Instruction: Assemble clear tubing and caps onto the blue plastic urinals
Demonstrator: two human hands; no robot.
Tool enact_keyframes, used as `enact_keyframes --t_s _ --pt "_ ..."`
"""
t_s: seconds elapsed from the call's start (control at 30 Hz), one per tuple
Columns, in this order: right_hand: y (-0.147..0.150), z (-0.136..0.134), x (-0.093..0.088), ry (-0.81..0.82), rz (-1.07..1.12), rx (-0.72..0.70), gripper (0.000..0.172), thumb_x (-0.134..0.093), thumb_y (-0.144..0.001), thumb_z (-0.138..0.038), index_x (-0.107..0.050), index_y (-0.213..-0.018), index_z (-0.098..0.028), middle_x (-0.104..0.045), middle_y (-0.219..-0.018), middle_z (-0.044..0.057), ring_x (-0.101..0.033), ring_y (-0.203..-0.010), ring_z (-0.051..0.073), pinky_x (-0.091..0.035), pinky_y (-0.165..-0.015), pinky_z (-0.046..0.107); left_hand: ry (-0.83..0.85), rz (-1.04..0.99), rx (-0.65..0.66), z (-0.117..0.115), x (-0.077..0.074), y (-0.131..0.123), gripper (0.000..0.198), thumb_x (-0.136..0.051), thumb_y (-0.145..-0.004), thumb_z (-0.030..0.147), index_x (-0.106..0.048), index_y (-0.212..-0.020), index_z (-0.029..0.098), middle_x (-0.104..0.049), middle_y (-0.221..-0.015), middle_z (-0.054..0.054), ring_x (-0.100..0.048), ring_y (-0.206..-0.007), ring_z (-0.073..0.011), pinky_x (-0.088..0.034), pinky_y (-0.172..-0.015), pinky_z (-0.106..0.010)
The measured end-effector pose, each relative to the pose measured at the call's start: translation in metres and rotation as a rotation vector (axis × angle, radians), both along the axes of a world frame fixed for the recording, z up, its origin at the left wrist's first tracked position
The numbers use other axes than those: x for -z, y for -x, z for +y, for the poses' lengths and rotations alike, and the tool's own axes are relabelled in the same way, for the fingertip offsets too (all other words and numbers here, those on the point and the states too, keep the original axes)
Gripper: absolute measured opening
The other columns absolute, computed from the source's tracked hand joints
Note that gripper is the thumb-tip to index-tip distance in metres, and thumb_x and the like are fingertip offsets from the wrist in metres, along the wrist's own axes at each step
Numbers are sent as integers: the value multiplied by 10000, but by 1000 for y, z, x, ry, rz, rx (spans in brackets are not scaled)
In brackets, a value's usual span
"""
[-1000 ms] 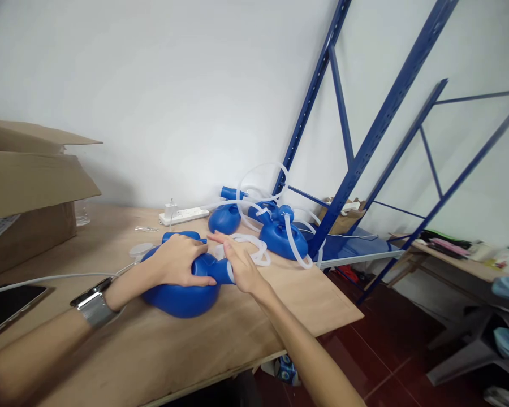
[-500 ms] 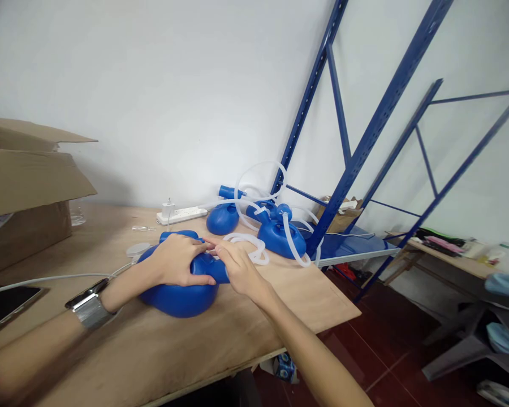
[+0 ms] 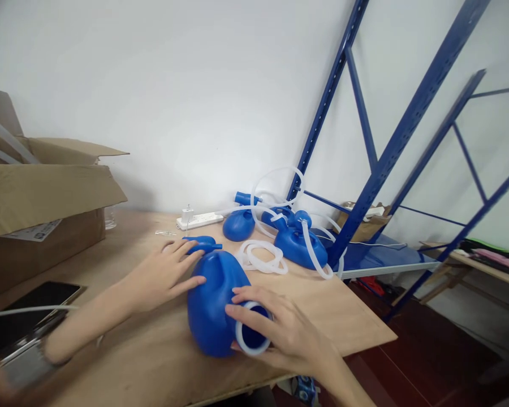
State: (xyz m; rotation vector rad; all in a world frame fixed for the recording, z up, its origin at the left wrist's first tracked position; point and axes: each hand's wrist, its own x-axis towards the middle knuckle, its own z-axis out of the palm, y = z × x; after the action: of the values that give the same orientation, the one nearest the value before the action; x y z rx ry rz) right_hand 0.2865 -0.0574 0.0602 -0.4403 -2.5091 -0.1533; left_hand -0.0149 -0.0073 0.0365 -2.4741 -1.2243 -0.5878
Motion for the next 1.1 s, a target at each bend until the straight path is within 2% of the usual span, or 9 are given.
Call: enact_keyframes --t_s 0.17,0.27,0.4,0.5,0.73,0.87,0.93,1.0,1.1 --pt "32 17 -55 -88 201 -12 592 -802 -845 -242 -551 -1381 -262 -681 -1263 113 -666 -1189 258 -567 -1024 405 180 -145 -458 -25 -1 26 406 -261 -1048 368 -628 -1080 198 -742 -1031 -103 -706 -925 -295 -457 -698 -362" --pt "75 56 -65 -85 225 -111 471 -764 -882 -317 -590 -1319 -286 -665 -1287 95 -645 -1218 274 -549 -1047 457 244 -149 -574 -26 -1 33 385 -289 -1022 391 -620 -922 223 -749 -879 -73 -722 -791 -289 -367 -579 -315" --pt "151 117 -44 69 169 -163 411 -696 -928 -358 -581 -1312 -268 -607 -1331 102 -606 -1255 251 -519 -1081 428 243 -81 -563 -19 8 37 374 -309 -992 384 -633 -902 220 -754 -849 -97 -731 -768 -314 -364 -568 -324" --pt "203 145 -22 154 170 -197 443 -689 -933 -346 -549 -1343 -255 -574 -1360 97 -578 -1282 245 -480 -1116 418 245 -104 -561 -14 16 39 360 -315 -983 365 -642 -976 214 -766 -941 -110 -740 -827 -311 -401 -581 -325" --pt "275 152 11 229 46 -167 513 -664 -958 -316 -516 -1436 -197 -528 -1433 124 -524 -1338 240 -421 -1139 357 312 -133 -619 -7 21 50 399 -348 -959 348 -695 -928 152 -765 -932 -173 -738 -877 -361 -497 -652 -388" --pt "273 150 11 374 6 -265 867 -702 -910 -485 -250 -1611 -248 -359 -1622 107 -326 -1509 245 -323 -1218 381 345 -74 -620 -5 25 51 438 -348 -960 343 -687 -1111 111 -741 -1066 -212 -711 -969 -377 -527 -711 -424" --pt "252 152 8 467 -13 -284 886 -615 -947 -555 -140 -1638 -271 -273 -1677 86 -248 -1549 234 -280 -1242 405 346 -55 -604 -4 29 50 434 -363 -958 337 -647 -1208 124 -697 -1196 -214 -672 -1074 -367 -535 -752 -419" --pt "216 156 8 535 -16 -219 710 -473 -1026 -531 -191 -1629 -285 -348 -1649 74 -353 -1504 216 -304 -1229 416 365 -32 -612 -3 32 51 425 -381 -958 356 -623 -1232 141 -652 -1267 -208 -638 -1125 -362 -536 -793 -428" --pt "143 166 21 471 -87 113 584 -527 -1001 -522 -472 -1516 -250 -499 -1549 107 -430 -1452 292 -296 -1216 494 410 -12 -669 -1 34 56 462 -366 -969 446 -613 -1213 142 -641 -1239 -210 -632 -1104 -388 -527 -836 -480"
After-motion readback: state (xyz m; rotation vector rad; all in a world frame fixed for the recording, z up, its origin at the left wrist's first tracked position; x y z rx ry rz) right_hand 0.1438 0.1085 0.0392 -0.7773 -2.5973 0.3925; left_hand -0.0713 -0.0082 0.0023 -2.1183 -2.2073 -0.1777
